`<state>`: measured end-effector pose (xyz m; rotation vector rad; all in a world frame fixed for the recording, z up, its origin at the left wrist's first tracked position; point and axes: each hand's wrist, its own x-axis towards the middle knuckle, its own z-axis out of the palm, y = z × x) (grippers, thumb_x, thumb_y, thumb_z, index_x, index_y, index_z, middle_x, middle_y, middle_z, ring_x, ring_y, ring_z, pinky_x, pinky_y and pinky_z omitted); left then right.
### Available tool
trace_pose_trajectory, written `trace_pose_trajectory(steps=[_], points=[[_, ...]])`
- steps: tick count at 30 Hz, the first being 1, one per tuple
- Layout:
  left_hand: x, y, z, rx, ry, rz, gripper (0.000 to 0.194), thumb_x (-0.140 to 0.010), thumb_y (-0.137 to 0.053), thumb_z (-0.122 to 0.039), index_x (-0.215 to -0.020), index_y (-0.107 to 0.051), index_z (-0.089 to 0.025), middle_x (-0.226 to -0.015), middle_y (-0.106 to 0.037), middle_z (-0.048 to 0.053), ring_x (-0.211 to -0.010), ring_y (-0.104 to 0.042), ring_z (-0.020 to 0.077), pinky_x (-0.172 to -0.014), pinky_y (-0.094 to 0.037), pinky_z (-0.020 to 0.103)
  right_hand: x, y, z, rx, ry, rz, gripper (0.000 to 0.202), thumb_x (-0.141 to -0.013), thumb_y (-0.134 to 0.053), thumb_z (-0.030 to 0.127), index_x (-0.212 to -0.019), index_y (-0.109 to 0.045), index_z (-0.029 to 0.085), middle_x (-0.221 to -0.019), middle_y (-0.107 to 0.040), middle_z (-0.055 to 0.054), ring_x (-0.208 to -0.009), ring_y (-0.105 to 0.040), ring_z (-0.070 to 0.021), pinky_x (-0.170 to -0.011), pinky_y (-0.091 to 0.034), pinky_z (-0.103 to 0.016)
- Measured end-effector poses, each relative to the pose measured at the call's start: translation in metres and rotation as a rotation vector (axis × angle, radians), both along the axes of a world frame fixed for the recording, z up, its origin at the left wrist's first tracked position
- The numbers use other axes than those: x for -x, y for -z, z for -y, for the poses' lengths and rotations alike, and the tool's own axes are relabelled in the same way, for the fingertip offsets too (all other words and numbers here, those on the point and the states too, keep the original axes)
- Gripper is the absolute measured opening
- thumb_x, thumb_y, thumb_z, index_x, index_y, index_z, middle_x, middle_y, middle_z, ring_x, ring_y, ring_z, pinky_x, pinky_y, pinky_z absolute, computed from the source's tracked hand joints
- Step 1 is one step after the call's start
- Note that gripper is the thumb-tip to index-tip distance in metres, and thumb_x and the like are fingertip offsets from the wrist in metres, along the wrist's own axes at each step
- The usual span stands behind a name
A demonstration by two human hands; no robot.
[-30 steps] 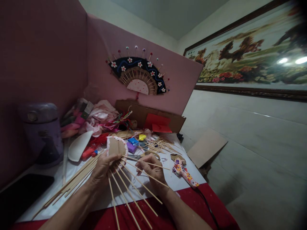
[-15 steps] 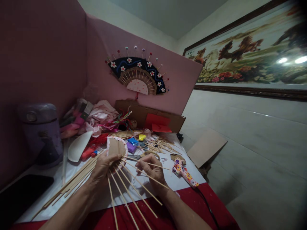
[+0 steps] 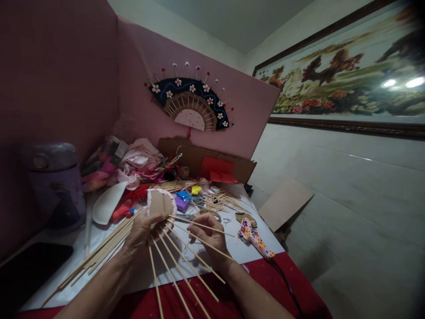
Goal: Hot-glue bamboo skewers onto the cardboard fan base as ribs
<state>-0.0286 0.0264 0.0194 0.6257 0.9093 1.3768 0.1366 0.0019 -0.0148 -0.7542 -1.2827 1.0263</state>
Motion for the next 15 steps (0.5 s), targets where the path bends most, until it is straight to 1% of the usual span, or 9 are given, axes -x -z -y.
trace_pose_trajectory(steps=[3,7,10,15], points=[[0.0000,0.0033,-0.0010,-0.003,0.029,-0.011,0.038,-0.056,-0.064,-0.005,-0.094,-0.062,-0.012,-0.054,-0.062,0.001,-0.040,-0.058,0.0149,-0.038,-0.049,0.023,0.0028,0.0000,-0.0002,-0.021,-0.019,0.025,0.019,-0.071,-0.072,0.033,-0.082,-0.062,0.021,-0.064,-0.062,0.003,-0.051,-0.058,-0.0112,-0.048,-0.050,-0.023],[-0.0013,0.0048,0.0012,-0.030,0.028,-0.025,0.037,-0.058,-0.063,-0.006,-0.094,-0.062,-0.013,-0.055,-0.062,0.001,-0.042,-0.058,0.0150,-0.039,-0.050,0.024,0.0065,-0.0011,0.0008,-0.047,-0.017,0.068,0.016,-0.076,-0.067,0.035,-0.082,-0.065,0.021,-0.060,-0.062,0.002,-0.050,-0.058,-0.0115,-0.048,-0.048,-0.024],[-0.0027,0.0029,0.0036,-0.022,0.036,-0.022,0.036,-0.058,-0.062,-0.006,-0.093,-0.062,-0.013,-0.055,-0.062,0.001,-0.042,-0.059,0.0151,-0.039,-0.050,0.024,0.0079,-0.0007,0.0006,-0.047,-0.019,0.036,0.016,-0.077,-0.066,0.036,-0.081,-0.066,0.021,-0.061,-0.062,0.002,-0.049,-0.057,-0.0109,-0.047,-0.047,-0.023],[-0.0040,0.0018,0.0039,-0.015,0.009,-0.010,0.034,-0.058,-0.062,-0.005,-0.091,-0.062,-0.014,-0.055,-0.062,0.000,-0.040,-0.057,0.0137,-0.039,-0.048,0.022,0.0083,0.0037,-0.0025,-0.047,-0.042,-0.002,0.017,-0.077,-0.065,0.037,-0.081,-0.065,0.020,-0.060,-0.062,0.002,-0.049,-0.056,-0.0100,-0.046,-0.047,-0.022]])
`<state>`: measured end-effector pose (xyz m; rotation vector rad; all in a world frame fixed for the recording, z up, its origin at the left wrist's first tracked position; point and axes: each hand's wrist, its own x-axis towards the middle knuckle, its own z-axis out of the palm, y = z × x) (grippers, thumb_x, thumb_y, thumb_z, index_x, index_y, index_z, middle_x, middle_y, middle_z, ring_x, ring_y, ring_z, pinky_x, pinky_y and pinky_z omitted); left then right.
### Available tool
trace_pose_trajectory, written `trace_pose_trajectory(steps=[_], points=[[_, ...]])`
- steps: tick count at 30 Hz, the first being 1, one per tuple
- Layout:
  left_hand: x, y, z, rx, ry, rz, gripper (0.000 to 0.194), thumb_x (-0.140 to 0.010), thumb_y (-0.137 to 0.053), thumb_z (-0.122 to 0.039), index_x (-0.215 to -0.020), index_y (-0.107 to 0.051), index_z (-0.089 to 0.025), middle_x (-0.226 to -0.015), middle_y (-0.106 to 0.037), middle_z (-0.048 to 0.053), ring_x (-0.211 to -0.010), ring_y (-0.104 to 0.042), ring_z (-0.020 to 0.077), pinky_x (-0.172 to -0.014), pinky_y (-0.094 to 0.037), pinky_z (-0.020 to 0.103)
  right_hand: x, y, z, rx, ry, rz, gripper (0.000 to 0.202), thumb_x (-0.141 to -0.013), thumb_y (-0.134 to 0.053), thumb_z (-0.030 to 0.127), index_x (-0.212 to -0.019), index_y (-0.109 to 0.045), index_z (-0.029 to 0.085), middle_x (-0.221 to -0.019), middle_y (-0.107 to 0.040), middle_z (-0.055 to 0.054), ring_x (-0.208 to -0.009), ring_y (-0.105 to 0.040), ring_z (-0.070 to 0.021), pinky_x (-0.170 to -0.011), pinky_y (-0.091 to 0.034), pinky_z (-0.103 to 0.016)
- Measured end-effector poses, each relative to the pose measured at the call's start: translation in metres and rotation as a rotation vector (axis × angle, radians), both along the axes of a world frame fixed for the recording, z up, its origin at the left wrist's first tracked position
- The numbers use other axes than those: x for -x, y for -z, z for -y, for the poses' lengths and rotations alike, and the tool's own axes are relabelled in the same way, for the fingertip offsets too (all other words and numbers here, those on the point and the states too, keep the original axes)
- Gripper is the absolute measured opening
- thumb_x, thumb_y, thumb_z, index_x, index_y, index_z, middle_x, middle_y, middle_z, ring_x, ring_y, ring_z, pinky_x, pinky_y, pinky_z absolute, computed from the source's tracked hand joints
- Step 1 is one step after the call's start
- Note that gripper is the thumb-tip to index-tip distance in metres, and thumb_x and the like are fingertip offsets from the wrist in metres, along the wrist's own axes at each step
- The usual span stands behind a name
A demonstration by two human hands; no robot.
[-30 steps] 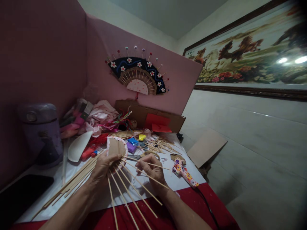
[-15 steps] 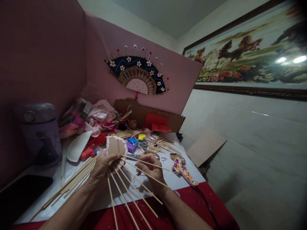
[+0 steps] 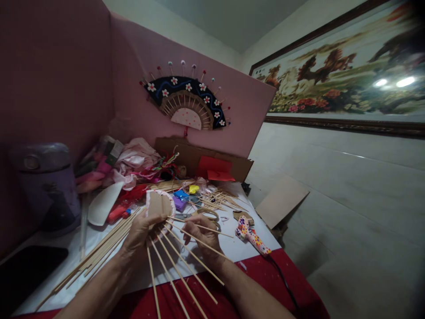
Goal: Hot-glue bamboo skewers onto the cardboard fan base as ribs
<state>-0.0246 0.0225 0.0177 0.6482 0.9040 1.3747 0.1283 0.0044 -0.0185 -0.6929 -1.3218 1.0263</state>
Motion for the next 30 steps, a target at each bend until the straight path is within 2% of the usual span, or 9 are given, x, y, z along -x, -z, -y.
trace_pose_trajectory(steps=[8,14,20,30], points=[[0.002,0.002,-0.004,0.003,0.030,-0.027,0.031,-0.058,-0.064,-0.004,-0.087,-0.059,-0.014,-0.057,-0.063,0.000,-0.042,-0.058,0.0138,-0.040,-0.048,0.023,-0.001,0.010,-0.008,-0.008,-0.029,-0.045,0.018,-0.078,-0.065,0.035,-0.082,-0.064,0.018,-0.061,-0.062,0.002,-0.048,-0.056,-0.0091,-0.045,-0.048,-0.021],[0.002,0.004,-0.003,0.040,0.020,-0.048,0.034,-0.062,-0.061,-0.004,-0.094,-0.060,-0.013,-0.057,-0.063,0.001,-0.041,-0.058,0.0148,-0.040,-0.050,0.025,-0.002,0.008,-0.009,-0.013,-0.042,-0.034,0.019,-0.079,-0.064,0.035,-0.082,-0.063,0.017,-0.061,-0.062,0.002,-0.047,-0.055,-0.0081,-0.045,-0.047,-0.020],[0.004,0.009,-0.007,0.044,0.017,-0.046,0.027,-0.062,-0.062,-0.003,-0.087,-0.060,-0.012,-0.059,-0.064,0.002,-0.044,-0.059,0.0142,-0.043,-0.050,0.024,-0.001,0.008,-0.008,-0.006,-0.041,-0.036,0.020,-0.078,-0.064,0.036,-0.081,-0.062,0.016,-0.060,-0.062,0.002,-0.046,-0.055,-0.0075,-0.044,-0.046,-0.019],[0.000,0.000,-0.002,0.092,0.009,-0.008,0.024,-0.059,-0.061,-0.001,-0.079,-0.060,-0.014,-0.057,-0.064,0.001,-0.041,-0.058,0.0136,-0.041,-0.049,0.023,-0.005,0.012,-0.011,-0.007,-0.052,-0.023,0.016,-0.079,-0.064,0.033,-0.082,-0.063,0.016,-0.063,-0.063,0.001,-0.048,-0.056,-0.0085,-0.045,-0.047,-0.020]])
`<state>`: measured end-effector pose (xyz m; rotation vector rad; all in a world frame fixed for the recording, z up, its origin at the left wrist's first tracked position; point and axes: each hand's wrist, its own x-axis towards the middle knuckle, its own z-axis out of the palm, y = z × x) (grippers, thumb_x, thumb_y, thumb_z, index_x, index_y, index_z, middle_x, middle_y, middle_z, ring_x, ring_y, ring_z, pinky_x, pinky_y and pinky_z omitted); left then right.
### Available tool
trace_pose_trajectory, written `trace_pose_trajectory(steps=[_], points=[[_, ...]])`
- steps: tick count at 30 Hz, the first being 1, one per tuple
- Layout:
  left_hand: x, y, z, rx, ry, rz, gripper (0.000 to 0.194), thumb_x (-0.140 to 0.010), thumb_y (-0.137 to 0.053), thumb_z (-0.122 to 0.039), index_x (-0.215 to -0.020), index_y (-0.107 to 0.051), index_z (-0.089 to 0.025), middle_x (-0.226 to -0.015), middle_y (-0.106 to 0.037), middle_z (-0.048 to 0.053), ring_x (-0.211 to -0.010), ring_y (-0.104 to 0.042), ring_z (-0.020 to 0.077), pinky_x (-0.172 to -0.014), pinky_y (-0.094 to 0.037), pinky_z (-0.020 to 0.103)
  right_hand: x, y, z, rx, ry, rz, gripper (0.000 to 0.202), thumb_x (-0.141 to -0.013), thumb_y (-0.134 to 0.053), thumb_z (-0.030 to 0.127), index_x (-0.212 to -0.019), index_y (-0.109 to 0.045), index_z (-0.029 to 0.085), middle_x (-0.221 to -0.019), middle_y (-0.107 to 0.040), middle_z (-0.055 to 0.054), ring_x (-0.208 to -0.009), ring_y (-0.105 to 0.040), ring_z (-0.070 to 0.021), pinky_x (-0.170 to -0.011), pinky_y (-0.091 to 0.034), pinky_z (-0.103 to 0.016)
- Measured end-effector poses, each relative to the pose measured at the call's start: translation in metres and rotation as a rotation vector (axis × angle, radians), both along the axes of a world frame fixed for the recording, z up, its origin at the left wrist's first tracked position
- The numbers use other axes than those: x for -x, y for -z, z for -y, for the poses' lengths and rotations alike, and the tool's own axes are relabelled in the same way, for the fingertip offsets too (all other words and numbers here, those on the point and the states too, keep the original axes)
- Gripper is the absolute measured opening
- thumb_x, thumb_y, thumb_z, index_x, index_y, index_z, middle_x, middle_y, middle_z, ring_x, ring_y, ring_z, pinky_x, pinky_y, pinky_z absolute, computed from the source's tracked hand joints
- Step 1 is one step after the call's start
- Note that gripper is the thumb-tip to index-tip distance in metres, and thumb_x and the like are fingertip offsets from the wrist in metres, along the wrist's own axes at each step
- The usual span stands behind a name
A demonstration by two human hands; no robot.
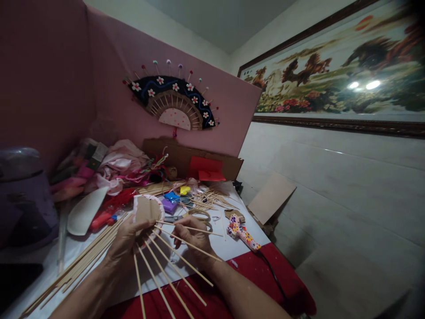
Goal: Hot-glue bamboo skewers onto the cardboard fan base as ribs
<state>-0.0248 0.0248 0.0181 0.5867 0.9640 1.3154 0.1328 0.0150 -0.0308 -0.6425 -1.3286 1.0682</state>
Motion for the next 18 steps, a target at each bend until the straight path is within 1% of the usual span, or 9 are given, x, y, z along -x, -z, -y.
trace_pose_trajectory(steps=[4,11,18], points=[[0.0005,0.0014,-0.0008,-0.008,0.009,0.010,0.028,-0.057,-0.062,-0.002,-0.081,-0.061,-0.014,-0.057,-0.064,0.001,-0.041,-0.058,0.0135,-0.041,-0.049,0.023,-0.0007,-0.0001,0.0010,0.002,-0.001,0.003,0.015,-0.080,-0.064,0.032,-0.081,-0.062,0.016,-0.063,-0.063,0.001,-0.048,-0.057,-0.0087,-0.044,-0.047,-0.020],[0.0017,0.0045,-0.0015,-0.055,0.021,0.006,0.023,-0.058,-0.063,-0.003,-0.078,-0.060,-0.014,-0.060,-0.065,0.001,-0.044,-0.059,0.0133,-0.044,-0.049,0.022,-0.0009,-0.0002,0.0017,0.007,-0.004,-0.015,0.015,-0.080,-0.064,0.031,-0.081,-0.062,0.016,-0.063,-0.063,0.001,-0.047,-0.056,-0.0086,-0.045,-0.047,-0.020],[0.0029,0.0084,-0.0028,-0.065,0.050,0.014,0.028,-0.059,-0.065,-0.005,-0.084,-0.060,-0.015,-0.059,-0.064,0.000,-0.044,-0.059,0.0132,-0.044,-0.049,0.023,-0.0008,-0.0013,0.0016,0.000,-0.017,-0.017,0.016,-0.080,-0.063,0.032,-0.082,-0.061,0.016,-0.063,-0.064,0.000,-0.047,-0.056,-0.0086,-0.045,-0.046,-0.020]])
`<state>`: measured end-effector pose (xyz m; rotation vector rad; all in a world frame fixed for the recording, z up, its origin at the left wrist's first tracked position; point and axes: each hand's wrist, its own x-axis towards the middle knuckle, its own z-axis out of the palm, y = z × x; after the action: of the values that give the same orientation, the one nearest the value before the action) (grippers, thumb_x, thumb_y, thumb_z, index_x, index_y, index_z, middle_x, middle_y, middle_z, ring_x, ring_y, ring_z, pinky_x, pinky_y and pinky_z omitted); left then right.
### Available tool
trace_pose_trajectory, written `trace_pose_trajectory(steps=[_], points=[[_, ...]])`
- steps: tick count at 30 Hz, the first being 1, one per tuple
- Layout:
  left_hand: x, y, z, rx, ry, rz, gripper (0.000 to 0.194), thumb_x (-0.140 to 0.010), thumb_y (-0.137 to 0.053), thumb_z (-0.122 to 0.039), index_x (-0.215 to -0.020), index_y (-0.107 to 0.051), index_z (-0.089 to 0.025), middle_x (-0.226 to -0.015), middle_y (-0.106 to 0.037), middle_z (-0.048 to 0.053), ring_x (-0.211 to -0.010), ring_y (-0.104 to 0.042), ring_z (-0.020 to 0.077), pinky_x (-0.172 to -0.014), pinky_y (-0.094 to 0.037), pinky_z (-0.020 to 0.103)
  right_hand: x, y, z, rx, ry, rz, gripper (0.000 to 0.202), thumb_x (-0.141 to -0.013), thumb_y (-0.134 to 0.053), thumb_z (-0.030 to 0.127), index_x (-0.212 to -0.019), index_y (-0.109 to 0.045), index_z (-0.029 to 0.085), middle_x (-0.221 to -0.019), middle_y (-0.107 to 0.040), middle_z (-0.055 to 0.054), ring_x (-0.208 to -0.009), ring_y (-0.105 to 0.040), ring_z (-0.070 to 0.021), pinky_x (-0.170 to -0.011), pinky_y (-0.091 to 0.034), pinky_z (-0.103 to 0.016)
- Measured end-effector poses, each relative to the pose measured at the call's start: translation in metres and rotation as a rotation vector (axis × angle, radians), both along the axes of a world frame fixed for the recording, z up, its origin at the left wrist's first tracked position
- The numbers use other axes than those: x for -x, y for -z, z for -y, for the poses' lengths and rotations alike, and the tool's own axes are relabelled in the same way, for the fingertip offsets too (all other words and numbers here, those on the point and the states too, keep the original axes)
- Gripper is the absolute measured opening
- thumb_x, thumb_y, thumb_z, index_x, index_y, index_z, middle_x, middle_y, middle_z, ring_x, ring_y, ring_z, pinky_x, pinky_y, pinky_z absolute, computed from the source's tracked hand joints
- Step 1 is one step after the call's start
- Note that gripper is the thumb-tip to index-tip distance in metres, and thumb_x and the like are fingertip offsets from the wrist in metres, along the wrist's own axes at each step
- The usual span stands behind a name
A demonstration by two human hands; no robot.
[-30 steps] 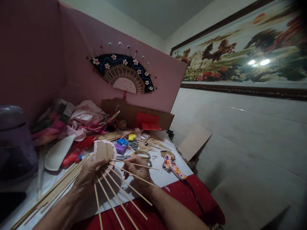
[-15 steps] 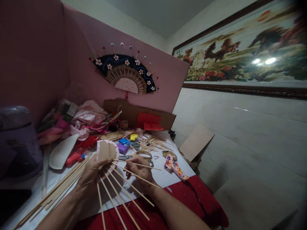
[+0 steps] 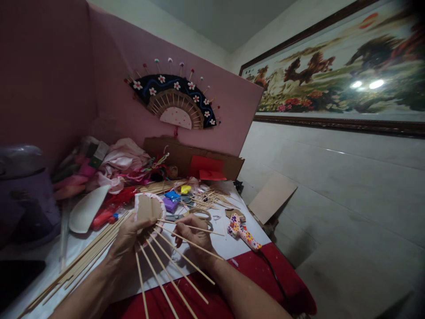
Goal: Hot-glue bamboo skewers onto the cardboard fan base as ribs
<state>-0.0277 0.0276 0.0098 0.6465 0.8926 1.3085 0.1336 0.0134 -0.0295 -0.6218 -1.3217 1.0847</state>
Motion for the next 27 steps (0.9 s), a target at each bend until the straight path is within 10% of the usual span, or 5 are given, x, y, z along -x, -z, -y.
trace_pose_trajectory(steps=[27], points=[[-0.0025,0.0041,-0.0015,-0.068,-0.011,0.018,0.038,-0.053,-0.068,-0.007,-0.089,-0.060,-0.013,-0.055,-0.063,0.001,-0.043,-0.058,0.0148,-0.042,-0.049,0.025,0.0007,-0.0059,0.0048,0.007,0.059,0.071,0.021,-0.080,-0.062,0.038,-0.080,-0.061,0.017,-0.061,-0.062,0.002,-0.046,-0.055,-0.0089,-0.045,-0.046,-0.021]])
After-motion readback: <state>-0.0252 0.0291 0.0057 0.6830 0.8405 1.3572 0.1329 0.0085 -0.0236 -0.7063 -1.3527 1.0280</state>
